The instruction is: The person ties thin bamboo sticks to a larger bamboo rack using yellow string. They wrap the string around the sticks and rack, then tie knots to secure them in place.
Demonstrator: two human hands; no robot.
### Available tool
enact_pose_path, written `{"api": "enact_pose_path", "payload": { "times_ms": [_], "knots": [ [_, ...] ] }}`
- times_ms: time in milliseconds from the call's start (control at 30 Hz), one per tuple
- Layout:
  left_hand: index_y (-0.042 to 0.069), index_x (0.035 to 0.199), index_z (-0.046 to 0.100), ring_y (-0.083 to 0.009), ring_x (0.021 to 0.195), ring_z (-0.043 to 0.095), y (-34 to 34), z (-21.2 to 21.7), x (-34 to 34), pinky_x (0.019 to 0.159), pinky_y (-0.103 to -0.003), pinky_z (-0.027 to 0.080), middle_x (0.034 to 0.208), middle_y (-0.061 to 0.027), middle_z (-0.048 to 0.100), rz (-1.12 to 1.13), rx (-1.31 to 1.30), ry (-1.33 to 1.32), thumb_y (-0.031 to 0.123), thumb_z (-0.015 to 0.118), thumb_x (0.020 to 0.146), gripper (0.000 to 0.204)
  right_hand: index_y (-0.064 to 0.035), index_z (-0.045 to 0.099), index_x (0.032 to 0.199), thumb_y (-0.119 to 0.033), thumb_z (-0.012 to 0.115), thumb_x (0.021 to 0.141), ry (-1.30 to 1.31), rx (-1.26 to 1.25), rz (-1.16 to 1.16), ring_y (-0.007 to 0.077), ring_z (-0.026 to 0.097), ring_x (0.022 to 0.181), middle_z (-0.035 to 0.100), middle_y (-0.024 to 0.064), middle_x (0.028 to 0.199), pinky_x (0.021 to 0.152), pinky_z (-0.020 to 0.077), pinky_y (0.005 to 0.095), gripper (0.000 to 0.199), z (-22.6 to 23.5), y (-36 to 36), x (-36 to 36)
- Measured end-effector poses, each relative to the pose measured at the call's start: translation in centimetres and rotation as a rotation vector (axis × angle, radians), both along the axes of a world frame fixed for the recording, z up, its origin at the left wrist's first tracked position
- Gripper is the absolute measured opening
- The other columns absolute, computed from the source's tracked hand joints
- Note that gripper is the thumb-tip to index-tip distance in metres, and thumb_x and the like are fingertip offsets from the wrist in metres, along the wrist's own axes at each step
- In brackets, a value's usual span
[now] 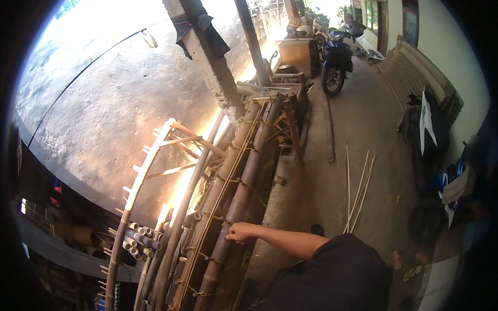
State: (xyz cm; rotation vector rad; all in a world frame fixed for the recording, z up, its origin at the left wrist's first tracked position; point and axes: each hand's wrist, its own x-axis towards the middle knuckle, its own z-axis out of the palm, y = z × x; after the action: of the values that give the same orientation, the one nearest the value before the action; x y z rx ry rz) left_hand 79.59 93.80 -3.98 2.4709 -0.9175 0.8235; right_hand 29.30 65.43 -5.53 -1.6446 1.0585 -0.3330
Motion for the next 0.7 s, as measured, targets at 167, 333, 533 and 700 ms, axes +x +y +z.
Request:
{"api": "enact_pose_path", "payload": {
  "times_ms": [167,333,533,700],
  "knots": [
    [-0.004,0.116,0.062,-0.037,0.106,0.06,-17.7,-2.6,-16.4,0.092,-0.043,0.046,0.112,-0.0227,0.065,-0.577,-0.123,0.252,0.022,0.053,0.1,0.032,-0.0064,0.067,0.095,-0.041,0.056,0.095,0.108,0.015,-0.076,0.0231,0.07,0.068,0.07,0.0075,0.074,0.066,0.0544,0.0397,0.036,-5.9,2.9,-14.3],
    [-0.002,0.13,0.056,-0.0398,0.12,0.054,-32.6,0.6,-36.7,0.104,-0.044,0.041,0.129,-0.0258,0.058,-0.862,0.08,0.585,0.023,0.056,0.096,0.042,-0.0081,0.071,0.104,-0.041,0.059,0.089,0.354,-0.006,-0.056,0.0358,0.067,0.098,0.071,0.0174,0.101,0.083,0.0519,0.0449,0.038,-10.9,5.2,-29.7],
    [0.0,0.133,0.055,-0.0373,0.108,0.063,-46.6,4.1,-56.8,0.092,-0.04,0.049,0.121,-0.0255,0.062,-1.094,0.204,0.692,0.028,0.062,0.094,0.048,-0.0058,0.069,0.101,-0.039,0.063,0.089,0.35,0.099,-0.278,0.0365,0.067,0.093,0.071,0.0183,0.096,0.081,0.0517,0.0449,0.036,-10.5,3.2,-41.7],
    [0.001,0.123,0.063,-0.039,0.101,0.063,-56.3,1.6,-62.9,0.091,-0.045,0.05,0.114,-0.0235,0.064,-1.145,0.219,0.556,0.023,0.062,0.092,0.038,-0.0045,0.067,0.102,-0.036,0.062,0.091,0.243,0.086,-0.418,0.0363,0.068,0.09,0.07,0.0192,0.093,0.078,0.0518,0.0434,0.034,-8.7,-4.5,-44.2]
  ]
}}
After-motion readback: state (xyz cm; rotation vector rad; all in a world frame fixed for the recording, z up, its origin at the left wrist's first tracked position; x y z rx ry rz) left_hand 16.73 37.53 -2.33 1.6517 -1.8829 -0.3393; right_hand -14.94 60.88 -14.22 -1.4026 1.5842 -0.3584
